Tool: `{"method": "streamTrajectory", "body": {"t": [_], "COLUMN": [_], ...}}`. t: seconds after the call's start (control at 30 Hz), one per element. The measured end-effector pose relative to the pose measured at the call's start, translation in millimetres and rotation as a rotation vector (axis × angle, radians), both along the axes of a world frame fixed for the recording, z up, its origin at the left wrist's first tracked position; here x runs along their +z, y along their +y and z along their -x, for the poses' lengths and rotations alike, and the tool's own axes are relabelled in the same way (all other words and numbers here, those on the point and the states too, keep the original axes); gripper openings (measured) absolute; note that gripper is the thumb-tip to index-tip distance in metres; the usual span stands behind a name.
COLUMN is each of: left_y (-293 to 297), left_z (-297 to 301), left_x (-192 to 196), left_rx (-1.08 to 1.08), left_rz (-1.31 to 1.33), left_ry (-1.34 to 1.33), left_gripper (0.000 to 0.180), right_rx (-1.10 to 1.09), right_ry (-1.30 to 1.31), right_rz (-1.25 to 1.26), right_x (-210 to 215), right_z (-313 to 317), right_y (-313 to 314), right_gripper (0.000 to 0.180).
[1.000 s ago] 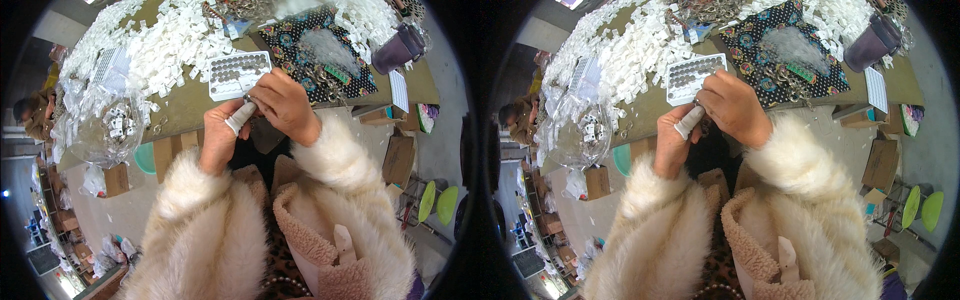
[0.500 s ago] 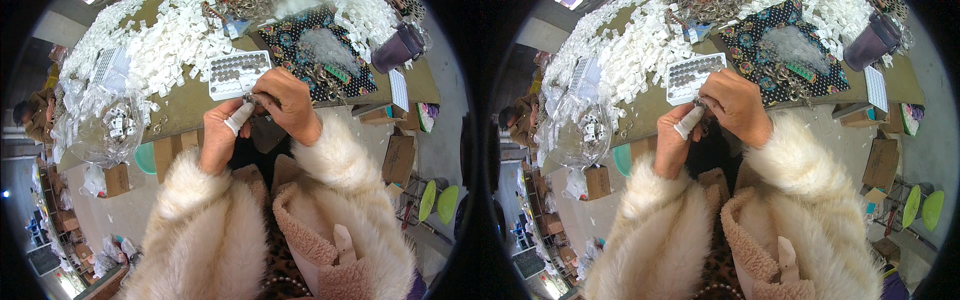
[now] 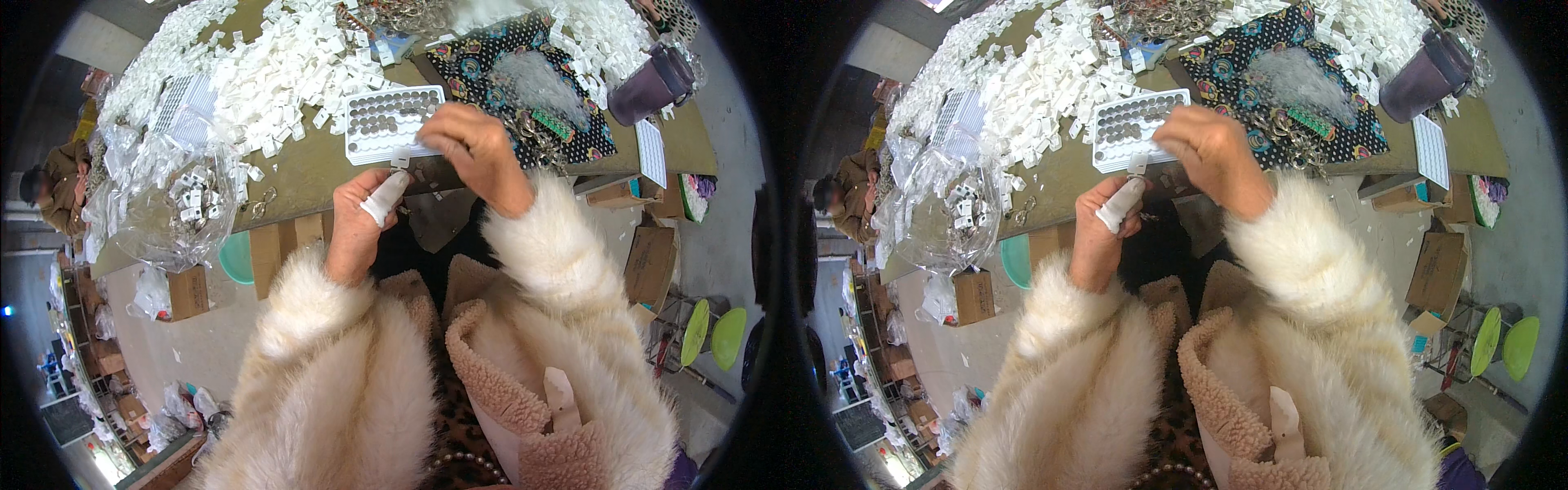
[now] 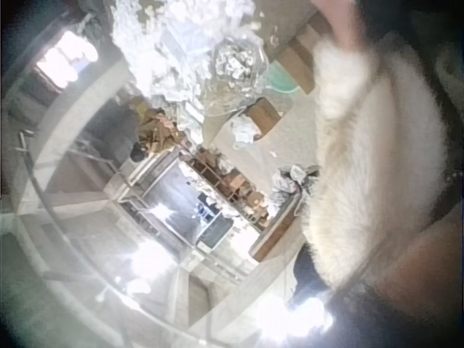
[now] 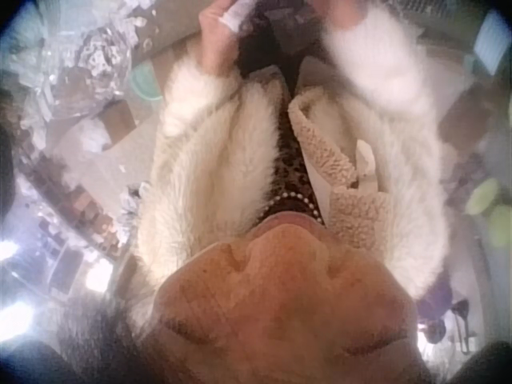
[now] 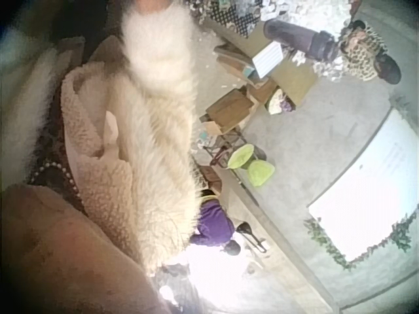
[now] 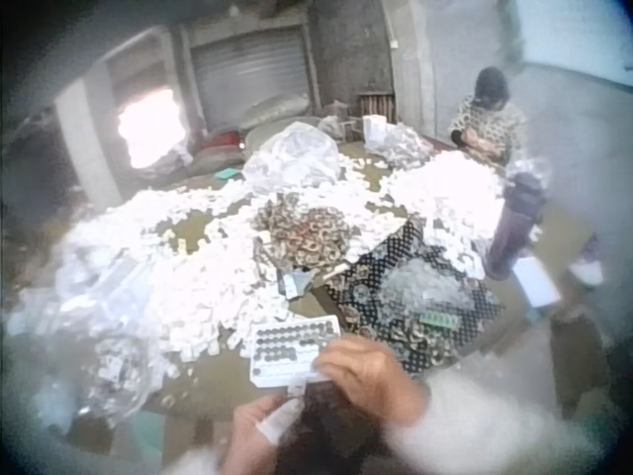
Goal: The person repeatedly picks small metal keychain parts and white plastic tags from a table, joins them together, and places the assembled units into a white tray. The process is repeated continuously with multiple items.
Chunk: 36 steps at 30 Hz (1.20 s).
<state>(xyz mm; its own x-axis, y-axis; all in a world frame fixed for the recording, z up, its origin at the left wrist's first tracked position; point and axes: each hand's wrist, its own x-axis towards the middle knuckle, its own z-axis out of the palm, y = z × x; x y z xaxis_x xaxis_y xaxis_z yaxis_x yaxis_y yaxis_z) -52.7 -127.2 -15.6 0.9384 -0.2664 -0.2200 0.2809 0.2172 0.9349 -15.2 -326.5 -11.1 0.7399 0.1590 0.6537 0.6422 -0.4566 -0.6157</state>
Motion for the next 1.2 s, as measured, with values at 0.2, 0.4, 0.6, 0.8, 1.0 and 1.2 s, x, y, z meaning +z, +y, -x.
{"method": "streamTrajectory", "body": {"t": [0.2, 0.4, 0.6, 0.8, 1.0, 1.2], "left_y": [0.7, 1.1, -1.6, -1.2, -5.7, -5.7], "left_z": [-0.6, -3.0, -5.0, -5.0, 0.1, -1.1], "left_x": [3.6, 5.3, 1.5, 1.5, 3.5, -0.4], "left_rx": [0.014, 0.002, -0.033, -0.078, -0.022, 0.061], "left_rz": [0.010, 0.071, 0.108, 0.068, -0.040, -0.195], "left_ry": [-0.014, -0.010, -0.028, -0.031, -0.085, -0.233], "left_gripper": [0.019, 0.026, 0.030, 0.028, 0.023, 0.017], "right_rx": [-0.236, -0.206, 0.053, 0.049, 0.153, 0.182], "right_ry": [-0.171, -0.228, -0.098, -0.052, 0.044, 0.095], "right_rz": [0.344, 0.428, 0.044, 0.135, 0.064, 0.022], "right_x": [-7.8, -4.8, 4.3, 4.8, -0.2, -3.4], "right_z": [-21.6, -24.9, -1.3, 8.7, 8.7, 18.7], "right_y": [-0.7, -4.2, 7.7, 12.9, 7.0, 9.3], "right_gripper": [0.012, 0.014, 0.015, 0.016, 0.018, 0.016]}}
